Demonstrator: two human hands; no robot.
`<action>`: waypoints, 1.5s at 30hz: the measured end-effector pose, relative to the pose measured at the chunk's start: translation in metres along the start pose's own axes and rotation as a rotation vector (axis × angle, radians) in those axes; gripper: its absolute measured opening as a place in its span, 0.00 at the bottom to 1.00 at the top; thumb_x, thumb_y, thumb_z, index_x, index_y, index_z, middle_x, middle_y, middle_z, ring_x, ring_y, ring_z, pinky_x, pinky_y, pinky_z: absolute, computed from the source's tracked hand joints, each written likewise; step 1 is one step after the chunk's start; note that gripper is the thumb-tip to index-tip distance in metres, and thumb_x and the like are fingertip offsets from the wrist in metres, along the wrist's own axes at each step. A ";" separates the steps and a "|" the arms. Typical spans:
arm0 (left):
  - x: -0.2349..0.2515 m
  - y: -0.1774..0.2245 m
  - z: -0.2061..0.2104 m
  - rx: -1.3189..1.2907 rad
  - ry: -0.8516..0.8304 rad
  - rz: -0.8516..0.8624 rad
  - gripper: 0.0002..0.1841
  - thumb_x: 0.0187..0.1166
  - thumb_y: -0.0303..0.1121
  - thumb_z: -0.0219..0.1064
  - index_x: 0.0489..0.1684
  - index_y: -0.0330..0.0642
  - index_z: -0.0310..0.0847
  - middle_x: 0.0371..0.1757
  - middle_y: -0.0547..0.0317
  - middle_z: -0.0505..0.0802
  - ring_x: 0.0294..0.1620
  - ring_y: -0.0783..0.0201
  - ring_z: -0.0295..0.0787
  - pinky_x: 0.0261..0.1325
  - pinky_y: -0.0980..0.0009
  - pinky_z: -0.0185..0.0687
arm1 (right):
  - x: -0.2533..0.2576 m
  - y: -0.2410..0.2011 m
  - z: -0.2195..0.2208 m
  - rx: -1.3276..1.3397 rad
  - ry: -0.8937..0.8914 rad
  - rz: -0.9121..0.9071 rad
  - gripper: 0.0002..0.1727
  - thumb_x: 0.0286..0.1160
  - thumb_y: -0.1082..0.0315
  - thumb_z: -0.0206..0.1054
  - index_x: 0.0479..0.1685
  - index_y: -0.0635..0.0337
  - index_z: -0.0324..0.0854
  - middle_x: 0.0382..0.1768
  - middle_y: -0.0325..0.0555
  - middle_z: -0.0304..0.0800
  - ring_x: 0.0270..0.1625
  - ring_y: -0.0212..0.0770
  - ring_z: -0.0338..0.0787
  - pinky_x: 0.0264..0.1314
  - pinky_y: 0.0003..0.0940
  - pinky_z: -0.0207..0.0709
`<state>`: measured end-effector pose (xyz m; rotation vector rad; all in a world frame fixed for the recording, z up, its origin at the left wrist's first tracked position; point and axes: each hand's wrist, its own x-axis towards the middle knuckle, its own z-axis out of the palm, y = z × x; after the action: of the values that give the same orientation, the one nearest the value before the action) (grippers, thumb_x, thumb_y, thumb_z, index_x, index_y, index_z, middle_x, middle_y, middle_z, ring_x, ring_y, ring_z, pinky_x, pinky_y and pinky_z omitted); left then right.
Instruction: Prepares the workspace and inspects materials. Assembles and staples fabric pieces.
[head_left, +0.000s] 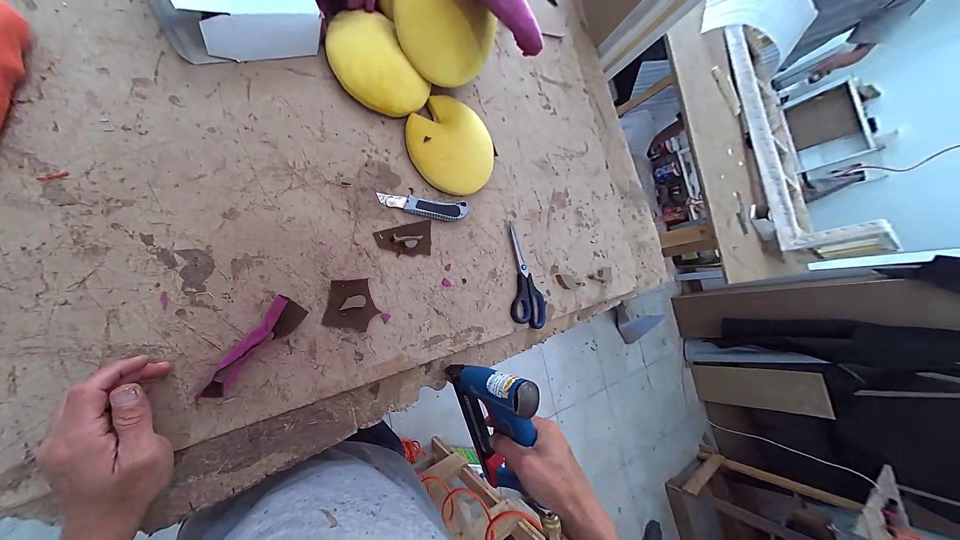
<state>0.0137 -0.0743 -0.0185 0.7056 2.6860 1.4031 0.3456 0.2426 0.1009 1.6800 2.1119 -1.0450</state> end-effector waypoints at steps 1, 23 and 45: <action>0.000 -0.001 0.000 -0.012 -0.002 0.002 0.26 0.92 0.40 0.41 0.66 0.25 0.77 0.54 0.37 0.93 0.53 0.57 0.91 0.61 0.59 0.85 | -0.002 0.003 -0.004 0.072 -0.003 -0.004 0.13 0.56 0.56 0.73 0.39 0.48 0.91 0.24 0.34 0.90 0.23 0.34 0.89 0.28 0.38 0.86; -0.005 0.271 0.047 -0.666 -0.906 0.410 0.26 0.91 0.46 0.52 0.72 0.35 0.83 0.62 0.50 0.94 0.69 0.57 0.88 0.76 0.51 0.78 | -0.063 -0.122 -0.060 1.530 0.099 -1.173 0.18 0.75 0.60 0.69 0.61 0.55 0.87 0.25 0.42 0.90 0.29 0.40 0.91 0.42 0.41 0.89; -0.019 0.271 0.034 -0.515 -0.761 0.693 0.29 0.87 0.49 0.58 0.84 0.46 0.73 0.83 0.56 0.81 0.89 0.59 0.66 0.91 0.49 0.53 | -0.072 -0.097 -0.072 1.463 -0.071 -1.669 0.16 0.72 0.62 0.71 0.56 0.59 0.88 0.44 0.44 0.93 0.50 0.43 0.92 0.64 0.43 0.83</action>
<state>0.1409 0.0777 0.1709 1.7371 1.4704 1.4071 0.2948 0.2287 0.2318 -0.8236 2.4096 -3.3427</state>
